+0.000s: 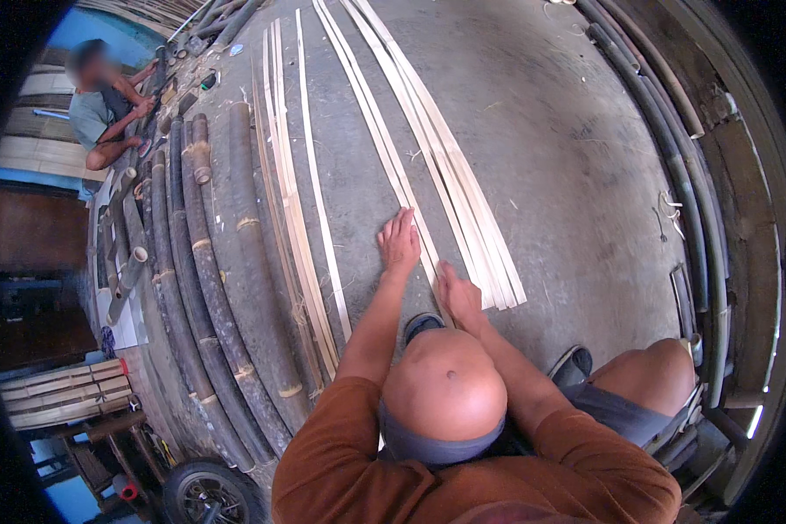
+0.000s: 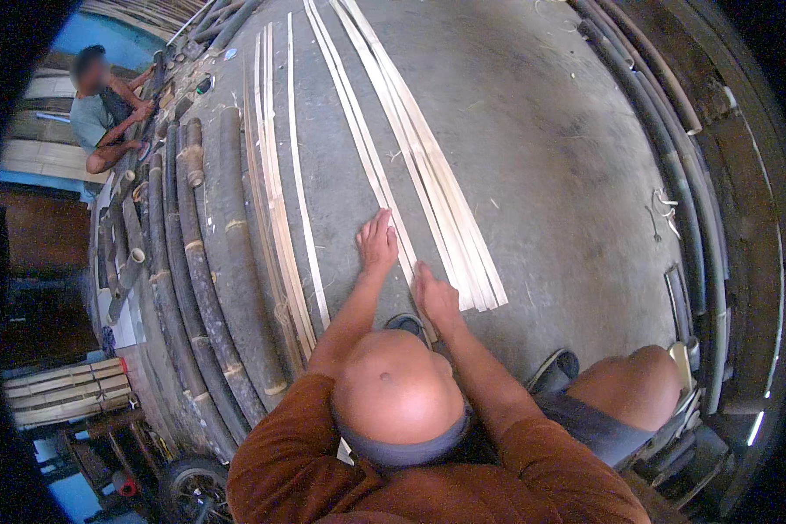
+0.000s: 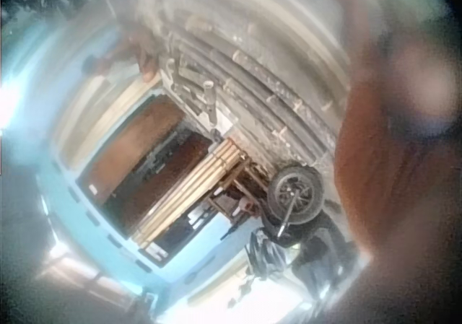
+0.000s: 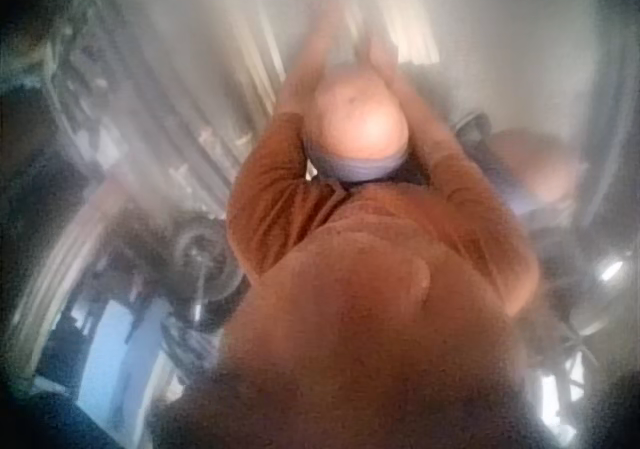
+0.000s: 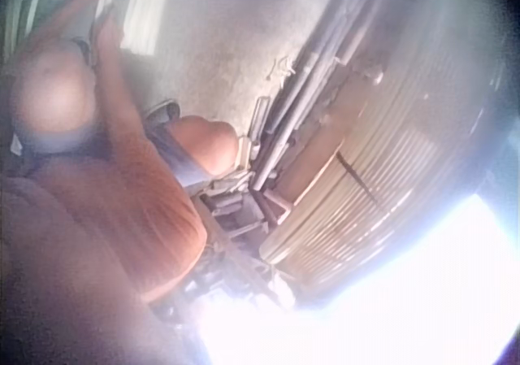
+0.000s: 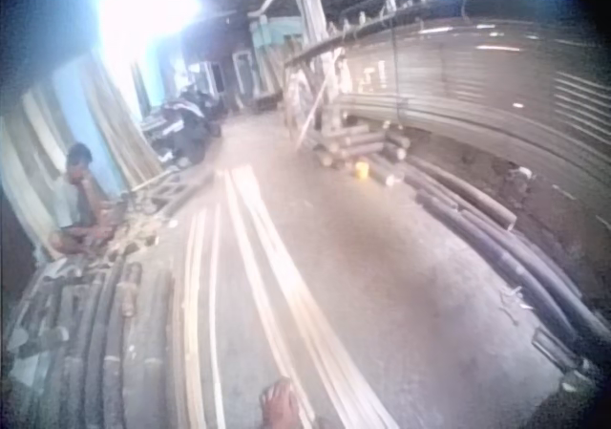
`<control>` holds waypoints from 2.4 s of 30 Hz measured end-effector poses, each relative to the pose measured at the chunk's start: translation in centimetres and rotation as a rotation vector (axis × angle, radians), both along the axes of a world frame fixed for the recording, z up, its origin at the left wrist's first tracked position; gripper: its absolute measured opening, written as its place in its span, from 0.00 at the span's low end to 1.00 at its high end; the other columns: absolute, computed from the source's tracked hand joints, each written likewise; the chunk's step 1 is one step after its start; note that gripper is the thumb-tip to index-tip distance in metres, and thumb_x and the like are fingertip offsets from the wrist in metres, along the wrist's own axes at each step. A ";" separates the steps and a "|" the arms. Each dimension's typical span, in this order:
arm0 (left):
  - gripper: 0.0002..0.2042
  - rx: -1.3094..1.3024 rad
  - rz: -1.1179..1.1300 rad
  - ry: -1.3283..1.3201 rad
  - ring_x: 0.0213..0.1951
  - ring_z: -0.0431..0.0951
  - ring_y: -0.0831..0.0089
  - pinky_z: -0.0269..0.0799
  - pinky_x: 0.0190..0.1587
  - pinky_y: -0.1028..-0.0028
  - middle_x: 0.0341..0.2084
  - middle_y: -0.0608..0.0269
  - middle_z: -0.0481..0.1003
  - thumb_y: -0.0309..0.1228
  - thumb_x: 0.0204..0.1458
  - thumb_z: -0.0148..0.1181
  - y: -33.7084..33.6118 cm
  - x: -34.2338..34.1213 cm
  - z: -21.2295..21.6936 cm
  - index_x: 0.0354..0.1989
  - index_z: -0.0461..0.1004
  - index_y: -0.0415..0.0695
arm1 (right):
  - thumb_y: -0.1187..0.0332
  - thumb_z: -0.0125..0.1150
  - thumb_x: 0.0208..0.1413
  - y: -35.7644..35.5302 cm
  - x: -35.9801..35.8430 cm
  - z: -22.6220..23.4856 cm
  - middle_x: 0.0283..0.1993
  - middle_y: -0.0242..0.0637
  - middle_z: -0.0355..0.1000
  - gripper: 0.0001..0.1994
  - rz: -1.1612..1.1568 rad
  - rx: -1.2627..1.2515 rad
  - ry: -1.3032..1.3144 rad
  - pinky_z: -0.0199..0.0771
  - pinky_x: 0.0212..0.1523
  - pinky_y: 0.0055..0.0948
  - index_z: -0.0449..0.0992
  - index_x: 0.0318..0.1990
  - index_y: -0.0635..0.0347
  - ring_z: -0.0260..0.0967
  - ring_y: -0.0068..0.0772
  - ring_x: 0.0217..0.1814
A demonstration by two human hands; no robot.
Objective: The person unties a bundle of bamboo strips, selects several strips, and aligns them on the floor. They bend and straighten the strips to check flexibility and then arrange them in a parallel stack.
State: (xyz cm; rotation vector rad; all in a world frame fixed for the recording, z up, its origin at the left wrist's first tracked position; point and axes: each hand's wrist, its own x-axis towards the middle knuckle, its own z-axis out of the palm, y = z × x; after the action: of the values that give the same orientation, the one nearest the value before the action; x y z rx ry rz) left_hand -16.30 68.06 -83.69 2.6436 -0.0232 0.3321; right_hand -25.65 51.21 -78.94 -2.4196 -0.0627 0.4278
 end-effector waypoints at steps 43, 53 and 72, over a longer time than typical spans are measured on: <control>0.23 -0.005 0.024 0.198 0.63 0.58 0.59 0.47 0.64 0.54 0.64 0.66 0.63 0.41 0.63 0.40 -1.3 -0.8 0.7 0.66 0.61 0.51 | 0.61 0.48 0.63 0.2 1.9 1.6 0.41 0.51 0.76 0.19 -0.241 0.348 -0.259 0.75 0.35 0.51 0.66 0.61 0.46 0.74 0.61 0.33; 0.21 -0.224 -0.061 0.241 0.54 0.65 0.53 0.55 0.59 0.51 0.49 0.57 0.73 0.37 0.58 0.50 2.2 1.2 -0.1 0.62 0.65 0.55 | 0.63 0.48 0.64 2.6 -1.6 1.3 0.27 0.56 0.73 0.18 -0.240 0.321 -0.082 0.72 0.32 0.51 0.67 0.61 0.48 0.73 0.62 0.31; 0.26 0.019 0.147 0.242 0.62 0.59 0.55 0.47 0.62 0.51 0.64 0.64 0.62 0.50 0.61 0.43 -3.8 0.8 2.7 0.66 0.60 0.53 | 0.61 0.52 0.61 -1.4 1.1 -0.4 0.28 0.51 0.76 0.15 -0.227 0.016 -0.172 0.74 0.30 0.50 0.73 0.55 0.43 0.75 0.55 0.27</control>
State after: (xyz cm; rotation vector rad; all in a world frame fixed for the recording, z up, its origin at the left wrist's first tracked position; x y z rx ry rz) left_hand -15.49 64.27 -81.00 2.6918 0.2477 0.0583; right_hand -24.53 49.79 -79.37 -2.4079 0.1321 0.1151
